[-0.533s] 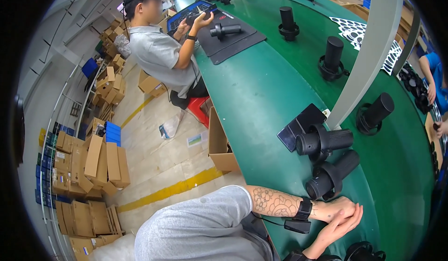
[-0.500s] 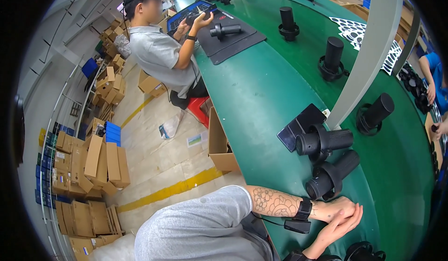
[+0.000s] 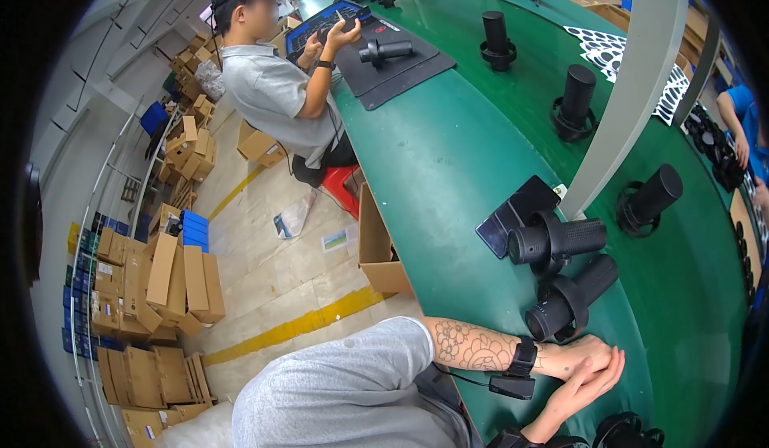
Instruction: The person picks up a microphone and a shock mount, fits the microphone into the mount, and rotates it before placing the assembly on the conveyor belt and repeating the process.
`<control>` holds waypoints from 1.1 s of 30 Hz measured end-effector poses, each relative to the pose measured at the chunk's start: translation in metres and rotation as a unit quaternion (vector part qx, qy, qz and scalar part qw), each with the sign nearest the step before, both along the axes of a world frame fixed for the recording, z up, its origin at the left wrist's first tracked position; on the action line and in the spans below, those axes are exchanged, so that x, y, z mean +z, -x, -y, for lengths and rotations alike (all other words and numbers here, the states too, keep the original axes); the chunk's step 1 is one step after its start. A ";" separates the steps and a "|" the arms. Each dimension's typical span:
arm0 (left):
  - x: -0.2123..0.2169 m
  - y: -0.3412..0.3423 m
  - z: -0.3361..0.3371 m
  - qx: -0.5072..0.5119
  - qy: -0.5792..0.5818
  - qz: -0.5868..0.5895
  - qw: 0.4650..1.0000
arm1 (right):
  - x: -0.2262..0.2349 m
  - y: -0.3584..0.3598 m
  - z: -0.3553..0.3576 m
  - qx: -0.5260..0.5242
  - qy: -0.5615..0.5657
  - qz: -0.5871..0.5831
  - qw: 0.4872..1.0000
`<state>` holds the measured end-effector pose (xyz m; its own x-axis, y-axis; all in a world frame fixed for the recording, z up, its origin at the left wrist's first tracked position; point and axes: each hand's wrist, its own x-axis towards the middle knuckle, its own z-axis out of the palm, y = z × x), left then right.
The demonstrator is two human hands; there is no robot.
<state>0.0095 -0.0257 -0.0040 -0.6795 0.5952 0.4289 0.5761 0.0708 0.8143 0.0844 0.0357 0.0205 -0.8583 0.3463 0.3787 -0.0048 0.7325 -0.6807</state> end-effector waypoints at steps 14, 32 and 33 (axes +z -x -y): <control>0.010 0.002 0.007 -0.009 -0.022 0.012 1.000 | 0.004 0.002 0.002 -0.002 0.002 0.006 1.000; 0.000 0.002 0.002 -0.010 0.019 0.007 1.000 | -0.003 0.002 0.000 0.005 -0.011 0.000 1.000; 0.000 0.002 0.002 -0.005 0.013 -0.001 1.000 | -0.002 0.001 0.000 0.005 -0.011 0.000 1.000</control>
<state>0.0076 -0.0279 -0.0035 -0.6727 0.6133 0.4140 0.5784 0.0869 0.8111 0.0830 0.0357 0.0180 -0.8617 0.3295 0.3859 -0.0122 0.7467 -0.6650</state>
